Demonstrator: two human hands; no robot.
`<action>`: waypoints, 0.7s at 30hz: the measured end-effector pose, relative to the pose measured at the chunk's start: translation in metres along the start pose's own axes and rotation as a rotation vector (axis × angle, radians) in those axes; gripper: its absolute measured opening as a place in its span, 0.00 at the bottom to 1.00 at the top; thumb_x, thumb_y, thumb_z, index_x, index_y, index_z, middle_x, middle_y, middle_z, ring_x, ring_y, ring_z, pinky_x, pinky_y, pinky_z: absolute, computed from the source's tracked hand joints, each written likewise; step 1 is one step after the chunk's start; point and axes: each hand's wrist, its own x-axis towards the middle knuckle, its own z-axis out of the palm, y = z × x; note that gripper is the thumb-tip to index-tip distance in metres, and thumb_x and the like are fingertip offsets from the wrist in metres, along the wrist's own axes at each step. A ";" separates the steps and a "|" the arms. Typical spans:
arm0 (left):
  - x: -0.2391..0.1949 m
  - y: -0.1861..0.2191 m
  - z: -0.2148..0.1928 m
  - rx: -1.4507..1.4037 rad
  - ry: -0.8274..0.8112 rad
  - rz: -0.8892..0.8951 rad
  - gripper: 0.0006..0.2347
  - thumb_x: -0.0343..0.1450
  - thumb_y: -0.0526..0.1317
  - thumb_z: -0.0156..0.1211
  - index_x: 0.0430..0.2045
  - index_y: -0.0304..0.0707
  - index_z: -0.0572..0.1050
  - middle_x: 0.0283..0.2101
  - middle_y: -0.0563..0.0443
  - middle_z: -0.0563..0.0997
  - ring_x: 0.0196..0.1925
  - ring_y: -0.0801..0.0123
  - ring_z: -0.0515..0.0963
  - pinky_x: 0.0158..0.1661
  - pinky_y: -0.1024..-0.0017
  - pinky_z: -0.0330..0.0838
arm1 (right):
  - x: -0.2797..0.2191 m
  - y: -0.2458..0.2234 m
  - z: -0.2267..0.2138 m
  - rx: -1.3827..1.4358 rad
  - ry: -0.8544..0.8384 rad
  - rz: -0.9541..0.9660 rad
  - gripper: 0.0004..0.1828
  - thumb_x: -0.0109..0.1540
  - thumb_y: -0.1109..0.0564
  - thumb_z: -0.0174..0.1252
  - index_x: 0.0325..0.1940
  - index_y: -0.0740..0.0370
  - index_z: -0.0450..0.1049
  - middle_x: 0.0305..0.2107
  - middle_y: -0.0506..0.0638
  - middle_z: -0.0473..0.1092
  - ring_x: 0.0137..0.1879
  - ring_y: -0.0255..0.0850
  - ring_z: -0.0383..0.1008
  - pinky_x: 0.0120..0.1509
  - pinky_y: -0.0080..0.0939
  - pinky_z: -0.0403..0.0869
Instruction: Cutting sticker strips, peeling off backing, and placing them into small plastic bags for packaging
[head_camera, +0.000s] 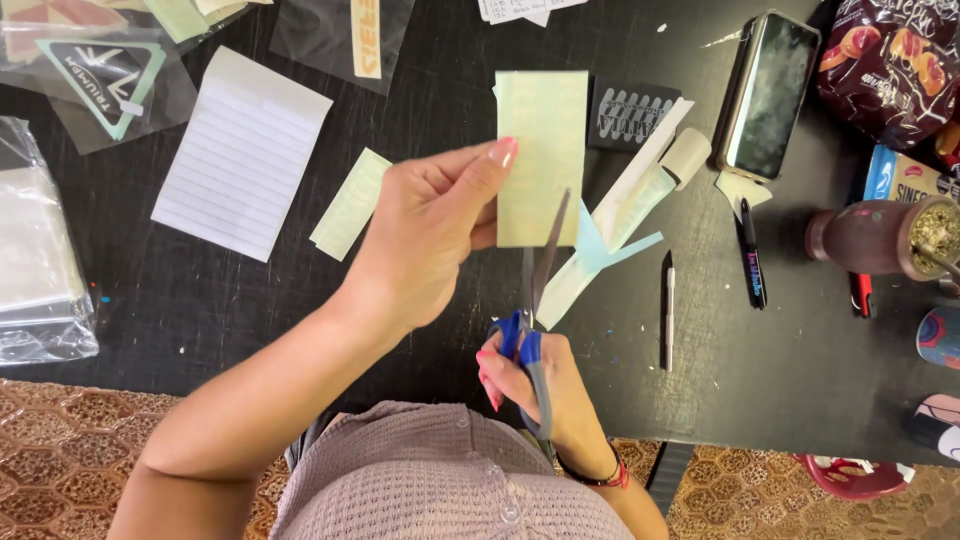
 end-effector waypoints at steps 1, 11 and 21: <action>-0.001 -0.002 0.000 0.000 -0.001 0.002 0.13 0.75 0.41 0.58 0.38 0.27 0.83 0.38 0.44 0.86 0.41 0.60 0.88 0.43 0.62 0.90 | 0.002 -0.002 0.000 -0.001 0.000 -0.002 0.24 0.64 0.41 0.56 0.22 0.60 0.71 0.16 0.47 0.70 0.23 0.34 0.70 0.34 0.33 0.68; -0.019 0.008 0.010 0.167 -0.046 0.082 0.16 0.78 0.42 0.53 0.17 0.41 0.72 0.22 0.65 0.57 0.28 0.83 0.60 0.34 0.77 0.81 | 0.002 -0.012 0.002 0.001 0.106 0.036 0.22 0.64 0.49 0.62 0.19 0.60 0.69 0.10 0.47 0.68 0.19 0.34 0.67 0.31 0.34 0.68; -0.026 0.014 0.014 0.403 -0.052 0.199 0.19 0.79 0.42 0.49 0.16 0.49 0.54 0.23 0.65 0.49 0.25 0.82 0.48 0.25 0.78 0.41 | 0.004 -0.019 0.008 0.013 0.170 0.146 0.29 0.64 0.50 0.63 0.11 0.60 0.66 0.07 0.49 0.67 0.15 0.33 0.63 0.26 0.33 0.66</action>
